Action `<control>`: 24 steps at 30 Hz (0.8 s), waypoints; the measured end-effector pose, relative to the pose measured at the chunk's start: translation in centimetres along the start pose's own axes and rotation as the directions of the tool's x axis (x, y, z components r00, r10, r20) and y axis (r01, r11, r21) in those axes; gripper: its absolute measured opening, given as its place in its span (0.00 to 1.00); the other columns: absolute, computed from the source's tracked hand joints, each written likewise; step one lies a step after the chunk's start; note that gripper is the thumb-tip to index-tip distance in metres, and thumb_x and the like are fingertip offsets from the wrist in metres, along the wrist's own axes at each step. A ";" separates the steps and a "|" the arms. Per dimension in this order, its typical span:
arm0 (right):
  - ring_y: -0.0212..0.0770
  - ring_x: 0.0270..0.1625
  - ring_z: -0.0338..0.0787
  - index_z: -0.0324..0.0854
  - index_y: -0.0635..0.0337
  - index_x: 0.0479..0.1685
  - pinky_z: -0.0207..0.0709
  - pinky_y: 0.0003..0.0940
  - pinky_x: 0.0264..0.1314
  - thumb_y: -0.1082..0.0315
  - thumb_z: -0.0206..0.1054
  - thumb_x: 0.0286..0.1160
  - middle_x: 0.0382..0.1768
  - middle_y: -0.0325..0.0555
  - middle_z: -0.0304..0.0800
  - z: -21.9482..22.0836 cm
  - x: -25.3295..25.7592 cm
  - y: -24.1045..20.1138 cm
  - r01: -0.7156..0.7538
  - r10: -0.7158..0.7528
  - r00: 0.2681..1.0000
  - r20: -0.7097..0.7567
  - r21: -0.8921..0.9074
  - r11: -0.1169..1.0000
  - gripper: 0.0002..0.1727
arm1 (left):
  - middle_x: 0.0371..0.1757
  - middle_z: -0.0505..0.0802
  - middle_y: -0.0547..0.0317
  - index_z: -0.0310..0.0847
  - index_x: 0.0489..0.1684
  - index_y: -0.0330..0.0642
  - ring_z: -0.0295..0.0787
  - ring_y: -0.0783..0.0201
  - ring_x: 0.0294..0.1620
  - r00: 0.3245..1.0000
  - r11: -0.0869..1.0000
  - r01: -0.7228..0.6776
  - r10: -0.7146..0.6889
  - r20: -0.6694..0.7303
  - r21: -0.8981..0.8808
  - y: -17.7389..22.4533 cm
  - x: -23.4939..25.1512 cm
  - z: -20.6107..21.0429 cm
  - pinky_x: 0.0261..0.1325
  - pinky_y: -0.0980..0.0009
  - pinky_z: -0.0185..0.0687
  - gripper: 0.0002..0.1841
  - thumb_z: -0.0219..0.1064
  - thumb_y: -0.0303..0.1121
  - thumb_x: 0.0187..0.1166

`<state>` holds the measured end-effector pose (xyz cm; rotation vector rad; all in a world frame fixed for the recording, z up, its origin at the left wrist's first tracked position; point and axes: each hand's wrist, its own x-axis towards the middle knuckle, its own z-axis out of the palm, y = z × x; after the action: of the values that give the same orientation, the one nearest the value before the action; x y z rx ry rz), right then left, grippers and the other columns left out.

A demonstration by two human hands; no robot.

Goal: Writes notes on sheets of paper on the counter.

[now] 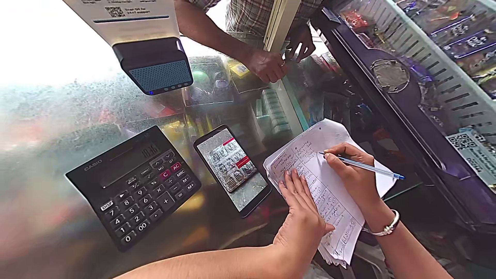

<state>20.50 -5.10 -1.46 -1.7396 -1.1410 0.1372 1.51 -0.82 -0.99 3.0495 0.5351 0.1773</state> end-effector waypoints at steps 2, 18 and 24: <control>0.14 0.33 0.86 0.87 0.59 0.31 0.79 0.10 0.37 0.72 0.67 0.65 0.31 0.26 0.90 0.0 -0.1 0.0 0.006 -0.006 1.000 0.020 -0.004 1.000 0.03 | 0.73 0.79 0.16 0.67 0.74 0.10 0.80 0.28 0.74 1.000 1.000 -0.001 0.001 0.018 -0.007 0.1 0.0 -0.1 0.66 0.38 0.78 0.58 0.51 0.72 0.74; 0.15 0.35 0.86 0.87 0.59 0.30 0.80 0.10 0.38 0.70 0.70 0.63 0.32 0.28 0.89 0.0 -1.3 0.0 0.057 -0.060 0.991 0.116 0.033 0.998 0.03 | 0.70 0.81 0.17 0.71 0.71 0.10 0.82 0.30 0.72 1.000 1.000 0.014 -0.013 -0.027 0.027 0.3 0.0 0.1 0.62 0.40 0.80 0.60 0.55 0.74 0.68; 0.14 0.33 0.86 0.86 0.58 0.29 0.79 0.09 0.37 0.71 0.68 0.62 0.31 0.27 0.90 0.1 -1.1 -0.2 0.040 -0.043 0.994 0.097 0.034 0.999 0.02 | 0.71 0.81 0.18 0.70 0.72 0.10 0.82 0.30 0.73 1.000 0.999 0.009 -0.008 -0.014 0.032 0.2 0.1 0.0 0.63 0.40 0.79 0.59 0.55 0.74 0.69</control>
<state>19.73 -5.85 -1.83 -1.6954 -1.2391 0.2159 1.63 -0.97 -1.00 3.0784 0.5571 0.1923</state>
